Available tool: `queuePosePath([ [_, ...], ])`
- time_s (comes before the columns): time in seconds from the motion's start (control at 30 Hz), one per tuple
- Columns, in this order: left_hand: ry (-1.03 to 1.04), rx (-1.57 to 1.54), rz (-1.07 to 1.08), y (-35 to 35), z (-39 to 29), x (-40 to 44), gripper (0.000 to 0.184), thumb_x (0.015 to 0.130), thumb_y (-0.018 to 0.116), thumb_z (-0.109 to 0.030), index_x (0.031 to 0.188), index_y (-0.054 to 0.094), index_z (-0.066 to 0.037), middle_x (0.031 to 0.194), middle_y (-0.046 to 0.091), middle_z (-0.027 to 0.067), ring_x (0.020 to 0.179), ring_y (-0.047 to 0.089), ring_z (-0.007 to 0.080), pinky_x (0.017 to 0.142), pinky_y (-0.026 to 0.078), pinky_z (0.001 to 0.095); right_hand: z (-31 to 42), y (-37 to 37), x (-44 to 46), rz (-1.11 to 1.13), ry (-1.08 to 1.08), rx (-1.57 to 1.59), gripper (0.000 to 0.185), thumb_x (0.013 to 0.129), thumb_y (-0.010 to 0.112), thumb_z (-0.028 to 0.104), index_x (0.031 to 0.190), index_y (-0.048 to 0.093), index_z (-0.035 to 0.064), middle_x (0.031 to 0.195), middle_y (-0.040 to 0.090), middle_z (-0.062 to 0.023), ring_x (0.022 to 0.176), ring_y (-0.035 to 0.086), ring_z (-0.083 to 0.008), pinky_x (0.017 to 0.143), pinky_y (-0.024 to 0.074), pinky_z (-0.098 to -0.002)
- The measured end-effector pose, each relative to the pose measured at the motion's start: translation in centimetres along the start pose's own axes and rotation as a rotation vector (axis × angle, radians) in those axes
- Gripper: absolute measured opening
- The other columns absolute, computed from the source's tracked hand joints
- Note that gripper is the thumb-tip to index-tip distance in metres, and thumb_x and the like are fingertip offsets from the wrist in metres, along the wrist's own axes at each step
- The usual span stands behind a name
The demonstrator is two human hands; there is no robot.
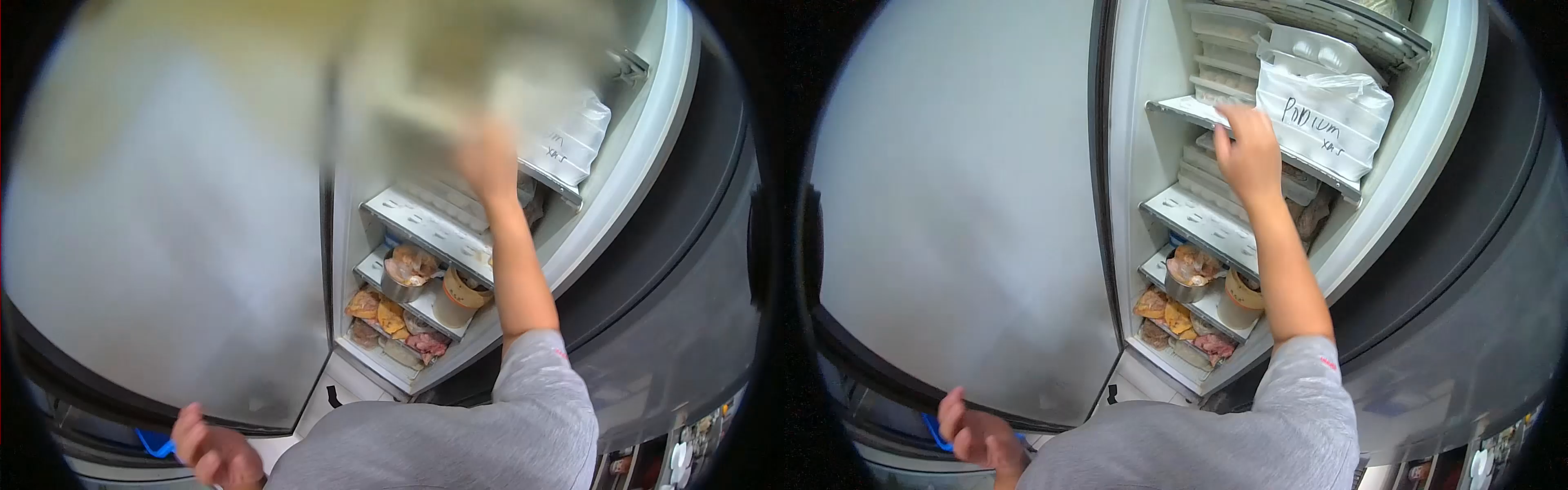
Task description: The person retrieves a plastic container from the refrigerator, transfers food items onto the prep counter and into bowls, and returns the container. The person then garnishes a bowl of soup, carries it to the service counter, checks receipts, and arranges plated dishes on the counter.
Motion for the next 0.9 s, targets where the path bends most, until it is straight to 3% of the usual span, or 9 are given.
queuePosePath([
  [0.2, -0.272, -0.178, 0.345, 6.9, 4.1, 0.5, 0.026, 0.079, 0.064, -0.016, 0.102, 0.055, -0.009, 0.103, 0.059, 0.0138, 0.093, 0.058, 0.0326, 0.081, 0.047, 0.0419, -5.2, 6.3, 15.0, -0.194, -0.169, -0.525, 0.048, 0.071, 0.068, 0.012, 0.117, 0.052, 0.0062, 0.110, 0.057, -0.0117, 0.106, 0.052, -0.0303, 0.090, 0.0399, -0.0470],
  [0.43, -0.522, -0.353, 0.586, 11.3, 6.7, -0.9, 0.025, 0.072, 0.066, -0.003, 0.097, 0.062, -0.003, 0.098, 0.061, 0.0166, 0.094, 0.059, 0.0297, 0.082, 0.046, 0.0373, -3.1, 5.7, 17.8, 0.154, -0.265, -0.837, 0.036, 0.076, 0.056, 0.007, 0.112, 0.052, 0.0081, 0.102, 0.053, -0.0077, 0.103, 0.050, -0.0245, 0.084, 0.0384, -0.0403],
  [0.5, -0.541, -0.414, 0.625, 13.0, 7.8, -2.5, 0.031, 0.076, 0.064, -0.005, 0.106, 0.059, -0.001, 0.103, 0.060, 0.0155, 0.097, 0.058, 0.0282, 0.084, 0.046, 0.0358, 1.2, 3.4, 15.8, 0.122, -0.387, -0.768, 0.038, 0.073, 0.057, 0.008, 0.111, 0.052, 0.0080, 0.100, 0.052, -0.0072, 0.100, 0.049, -0.0243, 0.082, 0.0375, -0.0394],
  [0.57, -1.082, -0.862, 0.415, 15.2, 8.3, -3.6, 0.035, 0.083, 0.060, -0.010, 0.115, 0.052, 0.002, 0.109, 0.058, 0.0144, 0.100, 0.057, 0.0263, 0.086, 0.045, 0.0359, 5.5, 0.5, 12.5, 0.092, -0.453, -0.616, 0.042, 0.072, 0.057, 0.008, 0.114, 0.051, 0.0084, 0.099, 0.050, -0.0070, 0.098, 0.049, -0.0241, 0.082, 0.0365, -0.0392],
  [0.67, -1.147, -1.241, 0.357, 17.7, 7.2, -0.9, 0.072, 0.085, 0.054, -0.052, 0.133, 0.036, -0.001, 0.127, 0.047, 0.0169, 0.112, 0.050, 0.0272, 0.090, 0.045, 0.0418, 9.7, -3.4, 5.1, 0.044, -0.606, -0.558, 0.051, 0.075, 0.053, 0.013, 0.125, 0.048, 0.0124, 0.098, 0.048, -0.0065, 0.095, 0.046, -0.0230, 0.086, 0.0362, -0.0385],
  [0.77, -1.286, -1.803, 0.282, 18.7, 5.1, 3.5, 0.097, 0.076, 0.056, -0.068, 0.137, 0.026, 0.001, 0.136, 0.038, 0.0180, 0.121, 0.045, 0.0282, 0.096, 0.042, 0.0414, 14.3, -9.5, -3.0, -0.118, -0.651, -0.550, 0.035, 0.080, 0.055, 0.028, 0.116, 0.057, 0.0313, 0.098, 0.046, -0.0031, 0.091, 0.042, -0.0197, 0.089, 0.0364, -0.0351],
  [0.83, -1.339, -1.799, 0.188, 18.2, 3.0, 3.3, 0.105, 0.073, 0.048, -0.077, 0.135, 0.028, 0.005, 0.137, 0.039, 0.0184, 0.123, 0.042, 0.0340, 0.102, 0.037, 0.0470, 16.1, -14.4, -7.9, -0.122, -0.622, -0.509, 0.035, 0.081, 0.059, 0.036, 0.116, 0.055, 0.0370, 0.094, 0.044, -0.0005, 0.086, 0.041, -0.0166, 0.087, 0.0367, -0.0321],
  [0.87, -1.227, -1.932, 0.307, 17.7, 1.5, 3.0, 0.092, 0.079, 0.058, -0.058, 0.135, 0.028, 0.009, 0.133, 0.043, 0.0185, 0.121, 0.045, 0.0336, 0.103, 0.036, 0.0429, 17.0, -17.0, -10.3, -0.084, -0.621, -0.505, 0.037, 0.081, 0.060, 0.034, 0.117, 0.054, 0.0376, 0.092, 0.042, 0.0010, 0.085, 0.041, -0.0149, 0.086, 0.0374, -0.0304],
  [0.9, -1.254, -1.982, 0.382, 17.2, -0.5, 2.8, 0.092, 0.079, 0.058, -0.058, 0.135, 0.028, 0.009, 0.133, 0.043, 0.0185, 0.121, 0.045, 0.0336, 0.103, 0.036, 0.0429, 18.1, -19.4, -12.8, -0.101, -0.574, -0.481, 0.037, 0.082, 0.059, 0.029, 0.117, 0.054, 0.0385, 0.090, 0.041, 0.0019, 0.083, 0.040, -0.0135, 0.085, 0.0381, -0.0289],
])
Point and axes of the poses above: each hand's wrist, its own x-axis towards the middle knuckle, its own y-axis out of the palm, z = x × y, the point moved 2 cm from there along x, towards the middle knuckle
